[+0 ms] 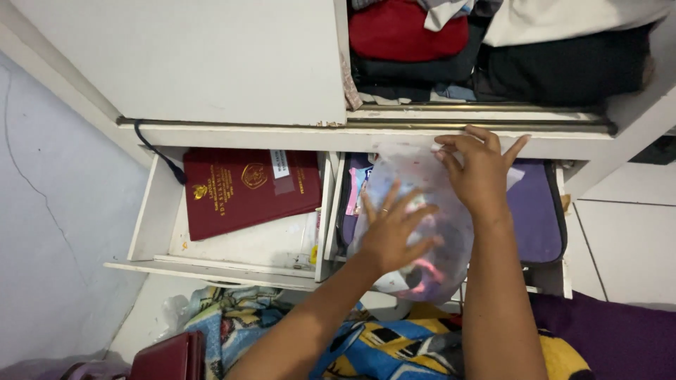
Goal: Organizing and searching through various items inside a white cabinet drawer, including folders, papers, and bags.
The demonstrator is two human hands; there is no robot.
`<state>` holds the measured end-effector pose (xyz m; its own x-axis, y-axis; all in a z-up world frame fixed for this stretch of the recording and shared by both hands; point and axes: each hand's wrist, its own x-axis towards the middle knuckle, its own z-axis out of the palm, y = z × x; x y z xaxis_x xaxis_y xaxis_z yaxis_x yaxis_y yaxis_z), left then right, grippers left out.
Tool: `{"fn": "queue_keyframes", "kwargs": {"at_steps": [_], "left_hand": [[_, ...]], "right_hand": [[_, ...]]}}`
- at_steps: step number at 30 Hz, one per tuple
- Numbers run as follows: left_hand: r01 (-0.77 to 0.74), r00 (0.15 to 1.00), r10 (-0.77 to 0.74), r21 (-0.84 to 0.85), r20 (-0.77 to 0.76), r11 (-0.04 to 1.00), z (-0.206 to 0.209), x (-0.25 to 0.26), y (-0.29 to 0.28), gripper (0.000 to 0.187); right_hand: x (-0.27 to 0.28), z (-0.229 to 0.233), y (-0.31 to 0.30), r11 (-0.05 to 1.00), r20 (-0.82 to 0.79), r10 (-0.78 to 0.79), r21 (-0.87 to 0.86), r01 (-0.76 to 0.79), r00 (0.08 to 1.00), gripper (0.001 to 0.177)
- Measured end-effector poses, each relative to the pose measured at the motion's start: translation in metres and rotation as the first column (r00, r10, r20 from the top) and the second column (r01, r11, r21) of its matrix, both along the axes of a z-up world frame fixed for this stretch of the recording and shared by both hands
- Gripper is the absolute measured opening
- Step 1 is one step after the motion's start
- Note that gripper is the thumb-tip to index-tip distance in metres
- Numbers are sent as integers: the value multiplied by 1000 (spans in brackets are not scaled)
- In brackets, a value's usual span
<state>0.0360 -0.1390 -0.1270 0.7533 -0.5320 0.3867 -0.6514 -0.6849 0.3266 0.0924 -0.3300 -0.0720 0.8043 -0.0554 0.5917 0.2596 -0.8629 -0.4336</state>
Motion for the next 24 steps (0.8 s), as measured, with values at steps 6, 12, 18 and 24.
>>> {"fn": "queue_keyframes", "kwargs": {"at_steps": [6, 12, 18, 24], "left_hand": [[-220, 885, 317, -296, 341, 930, 82, 18, 7, 37], [-157, 967, 195, -221, 162, 963, 105, 38, 34, 10], [-159, 944, 243, -338, 223, 928, 113, 30, 66, 9], [44, 986, 75, -671, 147, 740, 152, -2, 70, 21]], "right_hand": [[-15, 26, 24, 967, 72, 219, 116, -226, 973, 31], [-43, 54, 41, 949, 143, 262, 142, -282, 954, 33], [-52, 70, 14, 955, 271, 251, 87, -283, 929, 32], [-73, 84, 12, 982, 449, 132, 64, -179, 884, 31]]}}
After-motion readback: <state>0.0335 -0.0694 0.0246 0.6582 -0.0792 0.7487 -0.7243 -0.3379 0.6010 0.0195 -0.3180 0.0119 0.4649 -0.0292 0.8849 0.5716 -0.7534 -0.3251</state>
